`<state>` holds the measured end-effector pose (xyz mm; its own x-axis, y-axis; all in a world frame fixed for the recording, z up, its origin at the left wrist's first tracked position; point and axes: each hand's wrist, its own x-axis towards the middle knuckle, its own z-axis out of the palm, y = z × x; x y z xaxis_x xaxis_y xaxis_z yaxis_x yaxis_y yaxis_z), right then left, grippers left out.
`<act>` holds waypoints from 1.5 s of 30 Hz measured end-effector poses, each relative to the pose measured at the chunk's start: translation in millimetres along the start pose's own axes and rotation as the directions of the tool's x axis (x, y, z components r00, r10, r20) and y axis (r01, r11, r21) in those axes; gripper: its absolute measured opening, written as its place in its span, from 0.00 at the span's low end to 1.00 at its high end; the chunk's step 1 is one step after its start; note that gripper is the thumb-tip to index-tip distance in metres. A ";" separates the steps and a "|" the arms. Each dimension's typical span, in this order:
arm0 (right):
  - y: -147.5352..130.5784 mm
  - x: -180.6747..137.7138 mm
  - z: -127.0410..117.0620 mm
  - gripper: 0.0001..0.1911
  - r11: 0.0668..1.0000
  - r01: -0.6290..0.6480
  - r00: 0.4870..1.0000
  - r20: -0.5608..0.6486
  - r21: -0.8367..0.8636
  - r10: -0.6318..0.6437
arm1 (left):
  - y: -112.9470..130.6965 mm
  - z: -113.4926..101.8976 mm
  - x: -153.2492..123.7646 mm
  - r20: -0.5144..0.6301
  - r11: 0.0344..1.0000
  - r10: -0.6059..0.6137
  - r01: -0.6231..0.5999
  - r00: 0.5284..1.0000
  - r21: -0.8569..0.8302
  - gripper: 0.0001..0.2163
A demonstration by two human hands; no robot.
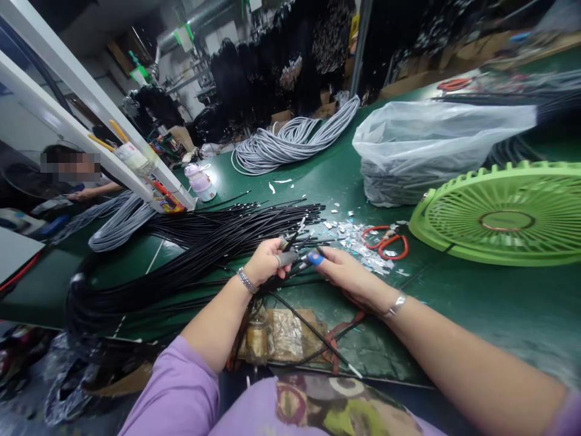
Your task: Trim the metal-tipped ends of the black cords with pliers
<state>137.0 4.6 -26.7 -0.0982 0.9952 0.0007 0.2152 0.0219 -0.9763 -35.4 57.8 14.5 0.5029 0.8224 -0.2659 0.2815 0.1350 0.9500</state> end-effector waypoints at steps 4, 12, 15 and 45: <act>-0.5 2.0 0.0 0.22 0.981 0.086 0.992 -0.076 -0.172 -0.101 | -2.1 1.2 0.3 0.030 1.000 -0.014 0.014 0.999 0.021 0.16; -0.2 1.7 -3.6 0.21 0.931 0.194 0.981 0.044 -0.308 -0.190 | -6.7 4.9 0.2 0.145 0.995 -0.068 0.056 0.987 0.081 0.15; -0.3 2.3 -5.0 0.24 0.961 0.207 0.969 0.172 -0.182 -0.176 | -7.1 3.3 0.0 0.207 0.992 -0.089 0.068 0.974 0.103 0.14; -14.3 -4.8 -6.5 0.21 0.973 -0.163 0.977 0.164 0.163 0.136 | 3.1 -3.4 -1.3 0.352 0.983 -0.146 0.096 0.925 0.157 0.16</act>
<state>140.7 0.2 -11.4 -0.2260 0.9595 -0.1680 0.0667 -0.1568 -0.9854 -38.0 59.0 18.4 0.7112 0.5462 -0.4425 0.4534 0.1246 0.8825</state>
